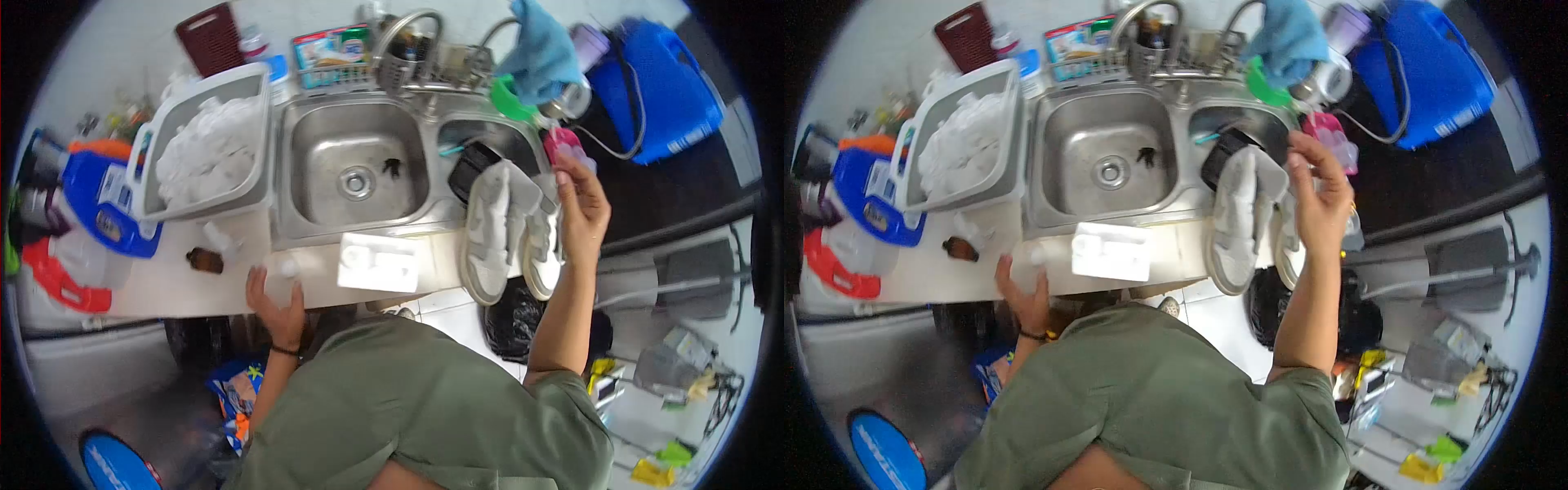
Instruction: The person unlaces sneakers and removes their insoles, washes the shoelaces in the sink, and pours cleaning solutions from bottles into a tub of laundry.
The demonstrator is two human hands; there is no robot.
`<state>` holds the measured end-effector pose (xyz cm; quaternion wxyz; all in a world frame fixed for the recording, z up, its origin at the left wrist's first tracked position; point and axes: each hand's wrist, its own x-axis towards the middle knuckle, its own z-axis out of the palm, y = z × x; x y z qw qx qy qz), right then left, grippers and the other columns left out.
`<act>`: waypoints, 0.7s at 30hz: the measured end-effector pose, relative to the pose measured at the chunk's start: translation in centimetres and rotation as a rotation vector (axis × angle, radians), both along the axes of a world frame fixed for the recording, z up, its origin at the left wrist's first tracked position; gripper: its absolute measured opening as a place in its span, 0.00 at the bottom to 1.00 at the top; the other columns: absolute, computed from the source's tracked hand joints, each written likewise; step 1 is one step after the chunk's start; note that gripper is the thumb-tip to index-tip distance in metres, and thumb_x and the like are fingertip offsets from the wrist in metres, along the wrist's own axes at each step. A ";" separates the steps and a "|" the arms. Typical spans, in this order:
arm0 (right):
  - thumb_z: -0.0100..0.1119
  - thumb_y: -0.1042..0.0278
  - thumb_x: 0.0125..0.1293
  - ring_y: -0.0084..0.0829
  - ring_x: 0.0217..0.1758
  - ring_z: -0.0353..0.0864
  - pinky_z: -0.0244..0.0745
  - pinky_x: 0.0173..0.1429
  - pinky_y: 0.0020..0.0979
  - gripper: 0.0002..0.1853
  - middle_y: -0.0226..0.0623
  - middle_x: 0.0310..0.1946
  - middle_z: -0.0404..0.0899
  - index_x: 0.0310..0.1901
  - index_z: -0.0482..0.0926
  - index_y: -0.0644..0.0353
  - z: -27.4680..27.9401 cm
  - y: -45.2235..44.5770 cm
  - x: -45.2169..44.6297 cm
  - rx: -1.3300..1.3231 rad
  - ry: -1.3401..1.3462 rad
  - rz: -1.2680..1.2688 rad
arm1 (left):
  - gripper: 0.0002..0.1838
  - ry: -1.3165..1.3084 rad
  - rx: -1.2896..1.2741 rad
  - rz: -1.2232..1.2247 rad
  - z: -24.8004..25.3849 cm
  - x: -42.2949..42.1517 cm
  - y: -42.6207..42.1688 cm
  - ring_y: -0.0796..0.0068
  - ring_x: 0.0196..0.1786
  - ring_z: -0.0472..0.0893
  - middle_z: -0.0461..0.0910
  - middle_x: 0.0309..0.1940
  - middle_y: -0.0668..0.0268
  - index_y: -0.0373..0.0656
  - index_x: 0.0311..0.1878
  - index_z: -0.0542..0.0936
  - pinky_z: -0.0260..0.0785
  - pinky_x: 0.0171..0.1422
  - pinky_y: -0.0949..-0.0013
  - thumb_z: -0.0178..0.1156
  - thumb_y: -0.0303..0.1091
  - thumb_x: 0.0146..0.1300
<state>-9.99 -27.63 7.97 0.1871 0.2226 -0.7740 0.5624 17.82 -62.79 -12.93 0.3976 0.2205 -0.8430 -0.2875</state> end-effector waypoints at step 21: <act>0.69 0.74 0.60 0.40 0.44 0.87 0.81 0.48 0.38 0.19 0.47 0.44 0.86 0.54 0.83 0.61 -12.1 18.8 -1.7 0.574 -0.026 -0.618 | 0.52 -0.089 0.625 -0.907 4.7 -9.1 2.6 0.68 0.62 0.76 0.75 0.58 0.61 0.41 0.65 0.66 0.70 0.67 0.63 0.87 0.37 0.36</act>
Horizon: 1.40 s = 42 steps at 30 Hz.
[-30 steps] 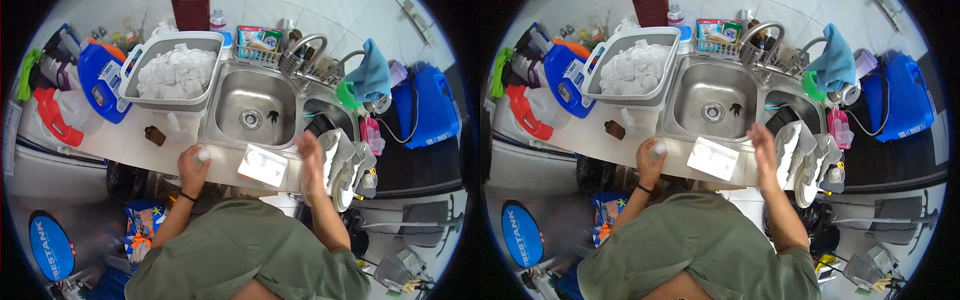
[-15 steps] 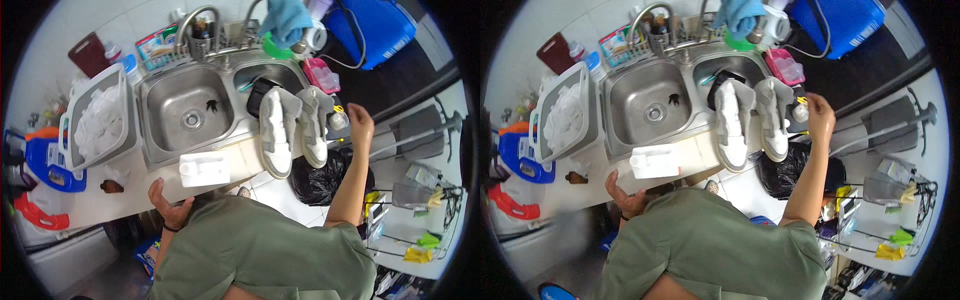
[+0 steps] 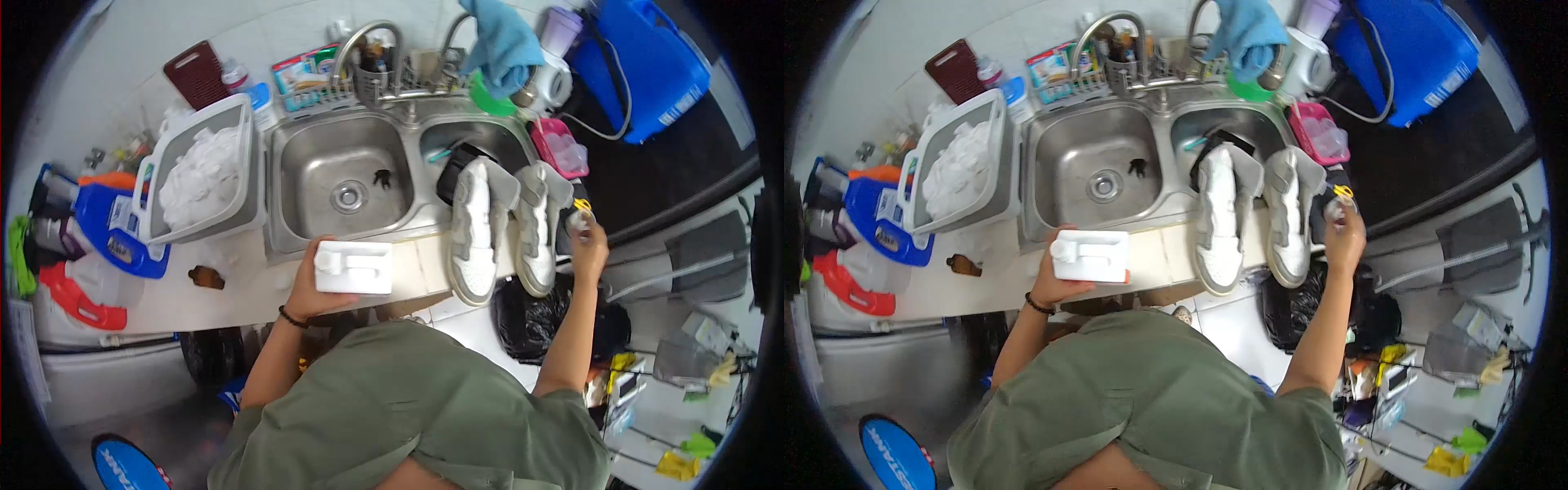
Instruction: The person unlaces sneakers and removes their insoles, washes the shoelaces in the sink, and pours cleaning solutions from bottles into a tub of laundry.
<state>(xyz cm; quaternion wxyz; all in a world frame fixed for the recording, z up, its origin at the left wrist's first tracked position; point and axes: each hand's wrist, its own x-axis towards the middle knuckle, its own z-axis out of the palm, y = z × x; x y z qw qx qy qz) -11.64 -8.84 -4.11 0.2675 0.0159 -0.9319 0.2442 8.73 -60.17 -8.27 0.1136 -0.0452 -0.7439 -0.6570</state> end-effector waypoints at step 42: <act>0.67 0.57 0.67 0.40 0.39 0.84 0.75 0.46 0.38 0.18 0.49 0.35 0.83 0.44 0.83 0.67 29.5 -44.2 3.8 0.469 -0.490 1.488 | 0.47 0.370 0.086 0.328 18.2 -0.9 -7.1 0.68 0.57 0.81 0.79 0.54 0.58 0.36 0.64 0.68 0.75 0.61 0.63 0.85 0.40 0.44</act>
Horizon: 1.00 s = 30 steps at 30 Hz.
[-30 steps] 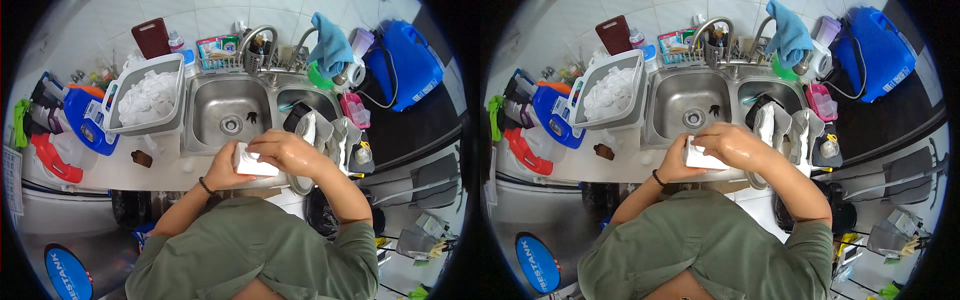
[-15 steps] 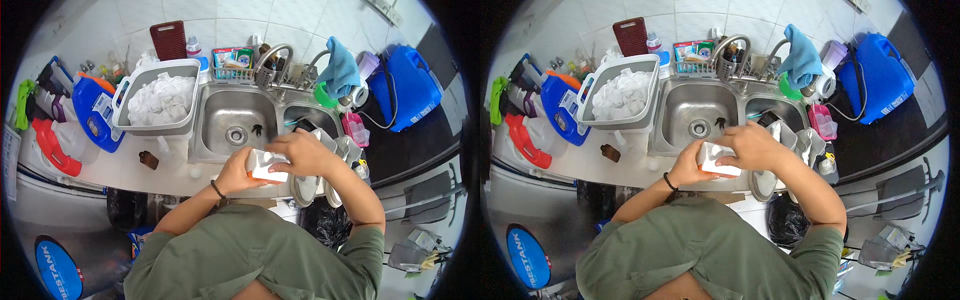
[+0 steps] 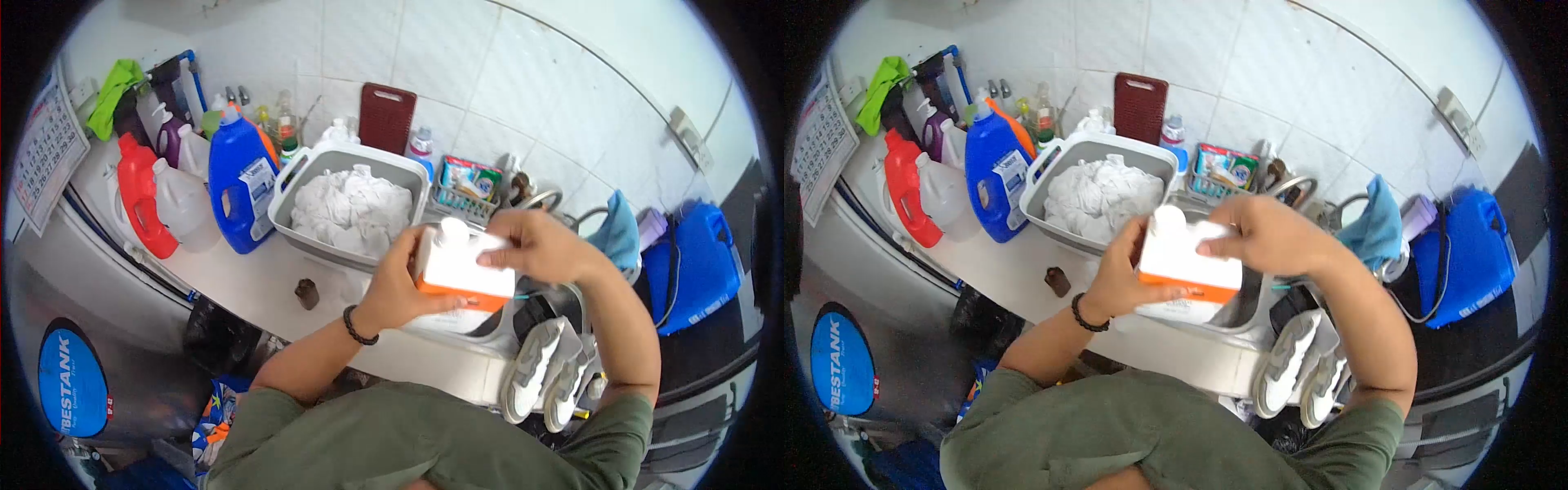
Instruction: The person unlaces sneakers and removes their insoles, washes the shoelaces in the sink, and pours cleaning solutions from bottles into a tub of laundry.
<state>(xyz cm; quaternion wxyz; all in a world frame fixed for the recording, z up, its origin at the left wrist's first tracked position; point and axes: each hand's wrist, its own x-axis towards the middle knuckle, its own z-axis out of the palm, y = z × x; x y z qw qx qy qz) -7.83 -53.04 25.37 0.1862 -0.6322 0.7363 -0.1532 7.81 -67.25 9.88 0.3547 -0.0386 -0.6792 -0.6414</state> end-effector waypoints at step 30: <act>0.76 0.67 0.51 0.40 0.38 0.85 0.80 0.31 0.41 0.14 0.44 0.38 0.84 0.37 0.85 0.63 -7.3 -52.2 -10.6 -0.345 -0.670 -0.881 | 0.25 -0.468 -0.761 0.527 -7.8 8.1 -23.5 0.46 0.71 0.69 0.79 0.63 0.60 0.50 0.50 0.88 0.49 0.76 0.33 0.64 0.61 0.63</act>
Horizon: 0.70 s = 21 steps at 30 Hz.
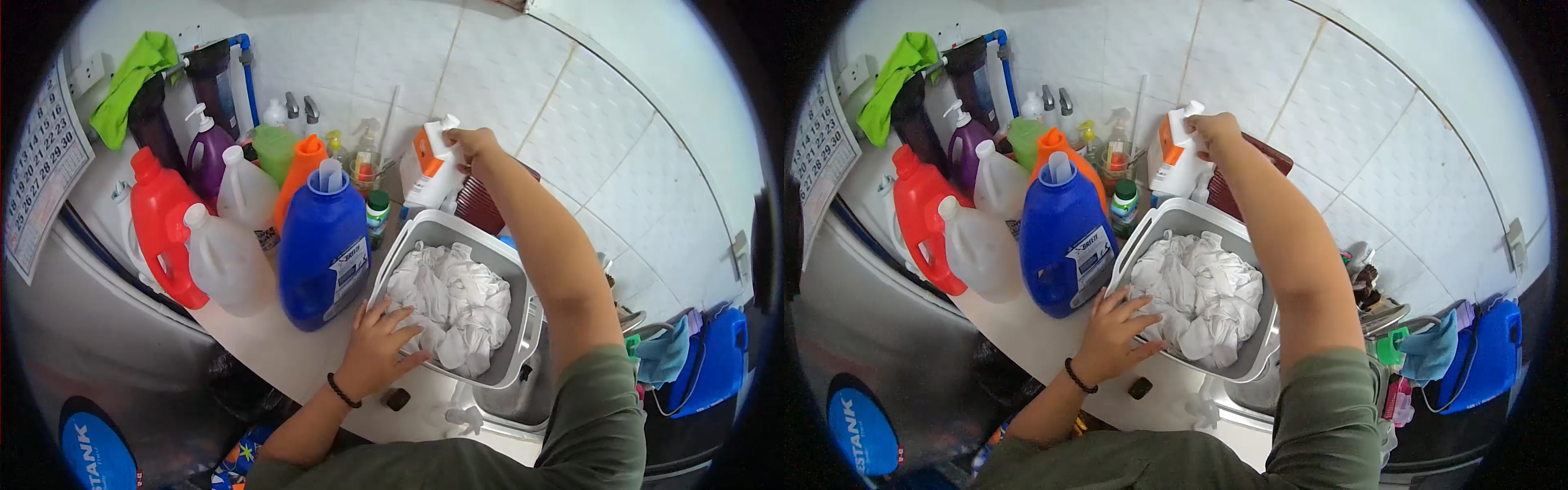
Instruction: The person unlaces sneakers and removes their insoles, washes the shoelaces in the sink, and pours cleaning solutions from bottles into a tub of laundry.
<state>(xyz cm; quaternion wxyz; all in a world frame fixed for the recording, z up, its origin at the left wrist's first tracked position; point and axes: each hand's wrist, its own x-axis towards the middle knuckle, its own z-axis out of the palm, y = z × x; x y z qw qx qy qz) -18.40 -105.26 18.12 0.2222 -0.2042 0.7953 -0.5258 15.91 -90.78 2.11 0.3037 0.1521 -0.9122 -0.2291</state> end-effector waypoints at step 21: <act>0.65 0.61 0.71 0.25 0.25 0.75 0.86 0.36 0.48 0.06 0.29 0.30 0.76 0.44 0.82 0.51 -4.7 -5.0 1.0 -0.220 -0.462 -0.106 | 0.22 0.042 0.025 -0.002 -0.6 -0.3 -0.1 0.46 0.68 0.71 0.80 0.62 0.62 0.54 0.48 0.89 0.50 0.76 0.35 0.68 0.58 0.60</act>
